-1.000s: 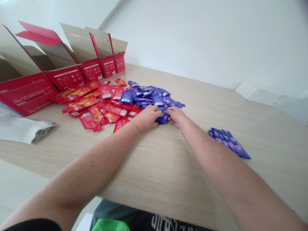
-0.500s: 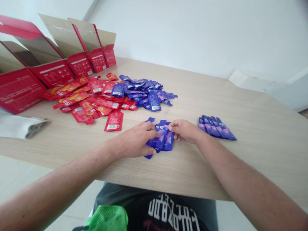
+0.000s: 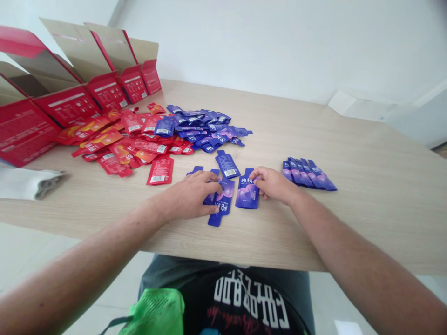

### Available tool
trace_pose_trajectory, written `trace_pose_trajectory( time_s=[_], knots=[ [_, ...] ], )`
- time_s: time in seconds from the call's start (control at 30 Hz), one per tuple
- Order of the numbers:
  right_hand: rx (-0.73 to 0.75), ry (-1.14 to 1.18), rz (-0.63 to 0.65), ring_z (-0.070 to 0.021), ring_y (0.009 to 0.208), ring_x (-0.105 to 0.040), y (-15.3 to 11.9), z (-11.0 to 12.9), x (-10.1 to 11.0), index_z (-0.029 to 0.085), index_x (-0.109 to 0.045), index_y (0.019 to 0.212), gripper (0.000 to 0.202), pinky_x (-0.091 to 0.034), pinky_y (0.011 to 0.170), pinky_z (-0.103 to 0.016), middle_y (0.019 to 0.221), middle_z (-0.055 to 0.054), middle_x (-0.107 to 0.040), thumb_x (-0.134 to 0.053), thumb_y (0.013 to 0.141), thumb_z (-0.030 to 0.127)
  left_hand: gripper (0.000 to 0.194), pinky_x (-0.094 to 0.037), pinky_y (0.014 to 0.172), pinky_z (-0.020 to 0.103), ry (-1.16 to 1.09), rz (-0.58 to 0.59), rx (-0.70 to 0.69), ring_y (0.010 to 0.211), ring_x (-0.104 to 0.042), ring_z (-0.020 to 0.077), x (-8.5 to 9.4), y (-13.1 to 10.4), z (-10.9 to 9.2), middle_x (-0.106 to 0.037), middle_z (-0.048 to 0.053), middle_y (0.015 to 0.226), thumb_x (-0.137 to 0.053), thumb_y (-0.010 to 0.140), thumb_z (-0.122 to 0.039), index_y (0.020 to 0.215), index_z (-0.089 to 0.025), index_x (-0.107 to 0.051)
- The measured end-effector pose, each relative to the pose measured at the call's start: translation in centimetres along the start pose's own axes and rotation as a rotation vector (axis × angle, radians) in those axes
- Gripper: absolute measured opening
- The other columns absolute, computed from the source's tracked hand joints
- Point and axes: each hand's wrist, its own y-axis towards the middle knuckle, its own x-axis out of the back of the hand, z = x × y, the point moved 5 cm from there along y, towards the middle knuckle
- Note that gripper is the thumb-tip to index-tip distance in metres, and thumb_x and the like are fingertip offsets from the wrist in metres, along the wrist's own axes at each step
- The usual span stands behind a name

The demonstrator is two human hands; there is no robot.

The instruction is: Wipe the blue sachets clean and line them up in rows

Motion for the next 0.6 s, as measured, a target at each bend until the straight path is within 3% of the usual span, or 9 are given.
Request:
trace_pose_trajectory(
  time_s=[0.17, 0.37, 0.5, 0.6],
  knots=[
    [0.039, -0.182, 0.000, -0.0111, 0.046, -0.057, -0.4, -0.3, 0.3, 0.025, -0.058, 0.115, 0.029, -0.042, 0.044, -0.021, 0.065, 0.005, -0.063, -0.056, 0.088, 0.015, 0.052, -0.041, 0.108, 0.048, 0.040, 0.017, 0.061, 0.129, -0.050, 0.0312, -0.2, -0.8, 1.2, -0.054, 0.010, 0.140, -0.069, 0.083, -0.054, 0.127, -0.028, -0.062],
    [0.262, -0.573, -0.117, -0.0178, 0.069, -0.065, -1.9, 1.4, 0.2, 0.024, -0.058, 0.121, 0.034, -0.041, 0.062, -0.027, 0.074, 0.000, -0.069, -0.063, 0.087, 0.026, 0.045, -0.038, 0.110, 0.047, 0.091, 0.009, 0.070, 0.126, -0.051, 0.0300, 0.0, -1.5, 1.7, -0.059, 0.009, 0.133, -0.066, 0.084, -0.059, 0.114, -0.025, -0.068],
    [0.392, -0.621, -0.139, -0.0195, 0.084, -0.067, -3.1, 3.9, -1.0, 0.022, -0.058, 0.124, 0.036, -0.046, 0.073, -0.029, 0.096, -0.006, -0.072, -0.061, 0.089, 0.023, 0.043, -0.036, 0.112, 0.049, 0.141, -0.061, 0.089, 0.124, -0.051, 0.0312, 0.3, -2.2, 0.2, -0.062, 0.010, 0.126, -0.066, 0.084, -0.060, 0.104, -0.022, -0.070],
    [0.493, -0.630, -0.181, -0.0214, 0.101, -0.066, -3.3, 5.8, -2.3, 0.021, -0.057, 0.129, 0.038, -0.048, 0.089, -0.032, 0.114, -0.009, -0.069, -0.059, 0.091, 0.023, 0.053, -0.035, 0.111, 0.049, 0.151, -0.101, 0.093, 0.124, -0.051, 0.0325, -0.1, -2.5, -2.0, -0.063, 0.011, 0.122, -0.071, 0.080, -0.061, 0.116, -0.022, -0.067]
  ],
)
